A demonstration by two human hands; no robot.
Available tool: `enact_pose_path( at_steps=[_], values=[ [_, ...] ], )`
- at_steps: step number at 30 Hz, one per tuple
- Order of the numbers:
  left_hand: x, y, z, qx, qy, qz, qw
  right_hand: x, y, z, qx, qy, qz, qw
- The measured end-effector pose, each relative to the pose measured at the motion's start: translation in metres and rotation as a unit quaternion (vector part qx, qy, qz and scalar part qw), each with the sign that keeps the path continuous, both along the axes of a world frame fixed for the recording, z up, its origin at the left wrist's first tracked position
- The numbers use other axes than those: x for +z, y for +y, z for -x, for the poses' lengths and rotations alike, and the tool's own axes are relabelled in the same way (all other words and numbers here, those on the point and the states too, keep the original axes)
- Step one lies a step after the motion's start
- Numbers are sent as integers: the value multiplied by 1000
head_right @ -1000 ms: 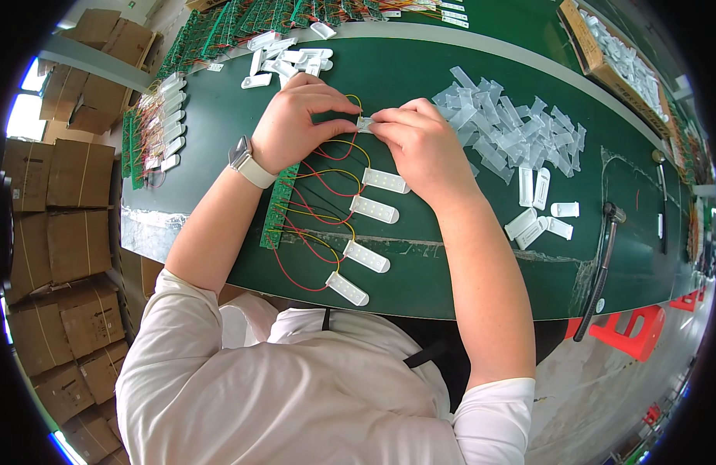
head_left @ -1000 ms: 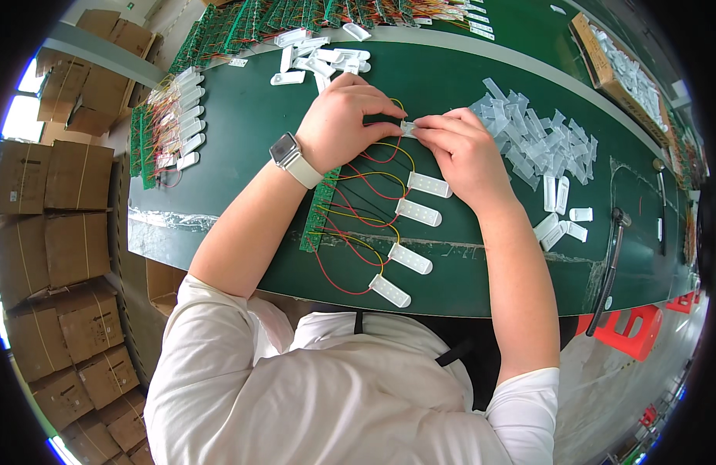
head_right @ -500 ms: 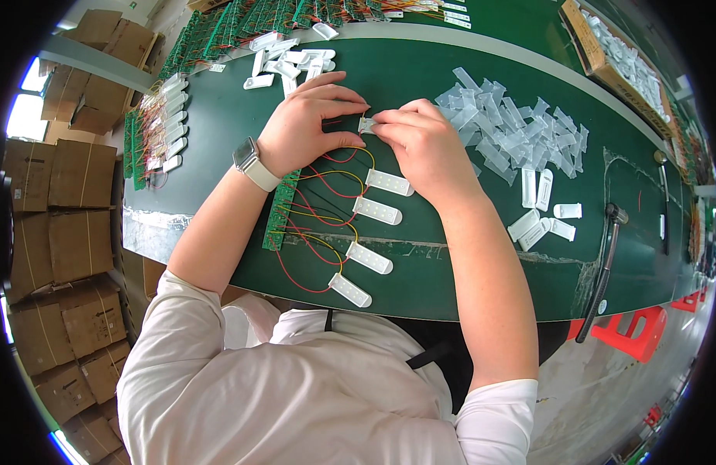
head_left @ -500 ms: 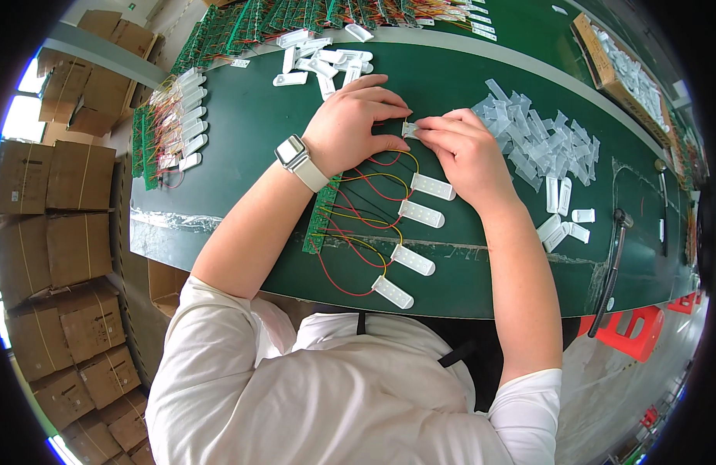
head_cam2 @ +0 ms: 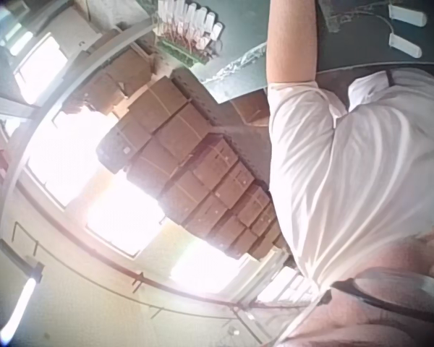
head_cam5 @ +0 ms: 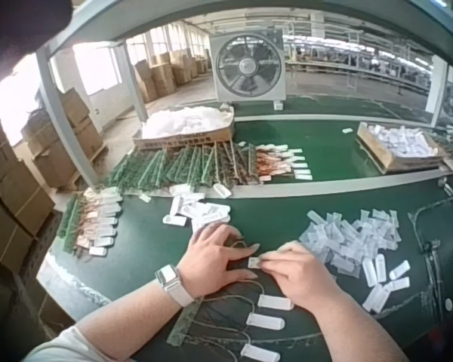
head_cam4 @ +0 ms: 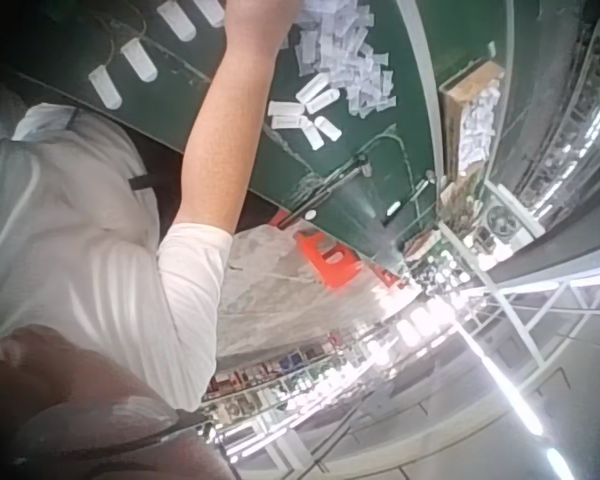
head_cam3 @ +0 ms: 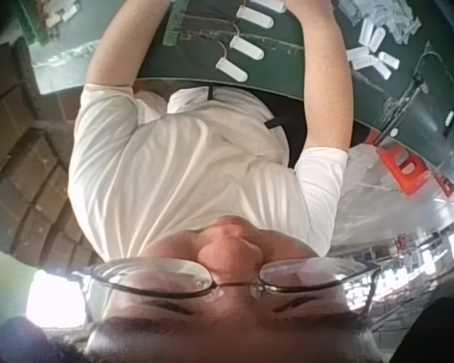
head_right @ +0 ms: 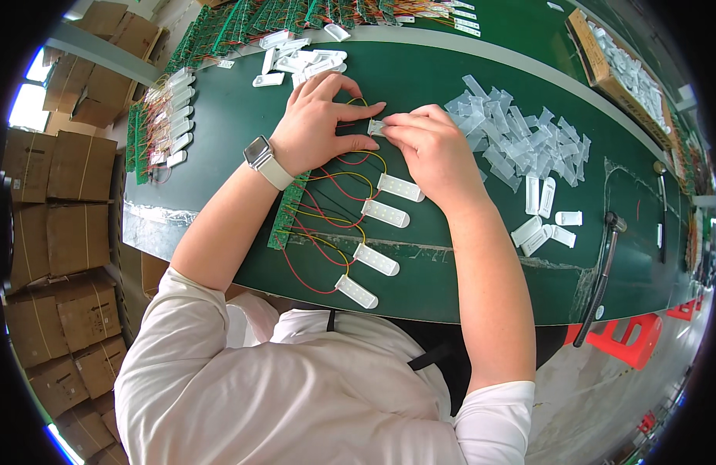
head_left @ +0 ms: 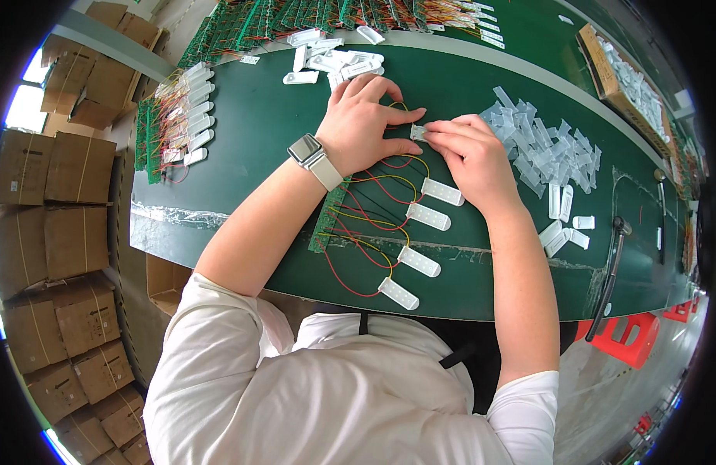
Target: The person attaches plastic covers onto wired LED modules by hand and taps the covers with a small hammer to secure them.
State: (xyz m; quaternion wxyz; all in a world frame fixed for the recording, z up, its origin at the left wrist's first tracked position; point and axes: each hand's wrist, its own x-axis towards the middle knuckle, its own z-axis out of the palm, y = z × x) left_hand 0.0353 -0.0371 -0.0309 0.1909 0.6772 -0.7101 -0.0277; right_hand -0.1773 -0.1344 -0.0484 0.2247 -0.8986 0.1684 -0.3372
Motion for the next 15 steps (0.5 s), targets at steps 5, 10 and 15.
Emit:
enact_pose_path(
  at_steps=[5, 10, 15],
  values=[
    [1, -1, 5, 10, -37, 120, 992, 1, 0, 0, -3, 1, 3, 1000],
    [16, 5, 4, -3, 5, 67, 998, -1, 0, 0, -6, 1, 8, 1000],
    [4, 2, -1, -31, 7, 35, 999, -1, 0, 0, 0, 0, -1, 1000]
  ],
)
